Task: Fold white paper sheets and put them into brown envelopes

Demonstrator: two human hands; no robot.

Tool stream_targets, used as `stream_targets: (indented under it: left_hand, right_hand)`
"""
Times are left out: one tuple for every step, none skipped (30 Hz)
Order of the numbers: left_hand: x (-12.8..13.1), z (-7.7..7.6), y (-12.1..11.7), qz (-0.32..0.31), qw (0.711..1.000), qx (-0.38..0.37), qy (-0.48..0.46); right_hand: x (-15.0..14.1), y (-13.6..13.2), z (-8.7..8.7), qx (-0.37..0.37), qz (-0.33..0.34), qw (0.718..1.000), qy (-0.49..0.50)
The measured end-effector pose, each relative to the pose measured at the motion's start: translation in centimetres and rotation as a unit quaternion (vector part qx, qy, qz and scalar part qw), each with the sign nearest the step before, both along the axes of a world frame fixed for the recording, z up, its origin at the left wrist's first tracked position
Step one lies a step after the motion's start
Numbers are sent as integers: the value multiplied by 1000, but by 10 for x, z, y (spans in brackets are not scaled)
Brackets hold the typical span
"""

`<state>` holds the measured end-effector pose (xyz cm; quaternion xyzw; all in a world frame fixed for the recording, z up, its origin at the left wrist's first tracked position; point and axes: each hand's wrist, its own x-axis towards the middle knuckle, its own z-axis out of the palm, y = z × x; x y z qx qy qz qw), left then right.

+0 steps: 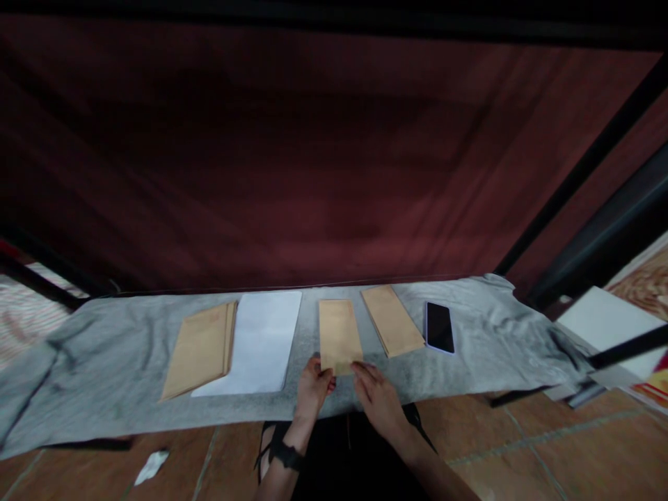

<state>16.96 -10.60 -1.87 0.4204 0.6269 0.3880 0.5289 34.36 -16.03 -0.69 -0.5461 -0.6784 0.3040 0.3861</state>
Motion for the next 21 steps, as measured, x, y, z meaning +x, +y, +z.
stream_targets:
  left_hand:
    - [-1, 1, -1, -1, 1000, -2, 7]
    - [-4, 2, -3, 0, 1000, 2, 23]
    - [-6, 3, -5, 2, 998, 12, 59]
    - [-9, 5, -7, 8, 993, 31, 117]
    - [-11, 7, -9, 12, 979, 62, 192]
    - [-11, 9, -10, 9, 956, 106, 274]
    - [-10, 11, -9, -4, 924, 157, 350]
    - [-8, 12, -6, -28, 889, 209, 407]
    - [-3, 12, 0, -62, 858, 258, 439]
    - [2, 11, 7, -102, 831, 302, 457]
    - [8, 8, 17, -140, 807, 334, 467]
    - [14, 5, 28, -172, 786, 353, 479]
    - [20, 0, 40, -196, 770, 358, 490]
    - [25, -5, 52, -215, 760, 356, 501]
    - [28, -9, 65, -229, 751, 350, 510]
    - [31, -13, 77, -240, 745, 345, 518]
    - [32, -16, 88, -249, 741, 341, 523]
    - [33, -17, 99, -256, 737, 338, 526]
    - [34, -18, 109, -262, 735, 337, 527]
    - [35, -18, 118, -267, 733, 336, 527]
    - [36, -17, 127, -270, 734, 334, 526]
  right_hand:
    - [1, -1, -2, 64, 19, 994, -85]
    - [2, -1, -5, 103, 39, 982, -153]
    - [3, -1, -8, 127, 54, 969, -207]
    - [4, -1, -12, 143, 62, 956, -248]
    - [5, -1, -15, 153, 66, 946, -279]
    - [6, -1, -18, 160, 68, 937, -301]
    - [7, -1, -21, 166, 69, 931, -318]
    - [7, -1, -23, 170, 70, 926, -330]
    - [8, -1, -25, 174, 69, 922, -338]
    - [8, 0, -25, 177, 69, 920, -344]
    - [8, 0, -26, 179, 67, 918, -347]
    - [8, 1, -26, 181, 63, 918, -349]
    - [7, 1, -25, 183, 61, 917, -349]
    - [7, 2, -25, 186, 60, 917, -348]
    - [7, 2, -24, 189, 60, 917, -347]
    - [6, 2, -23, 192, 60, 916, -346]
    - [6, 3, -22, 194, 58, 916, -346]
    - [5, 3, -21, 194, 57, 916, -346]
    - [5, 3, -21, 195, 54, 916, -347]
    - [4, 3, -21, 196, 49, 915, -349]
    - [4, 4, -21, 197, 45, 914, -351]
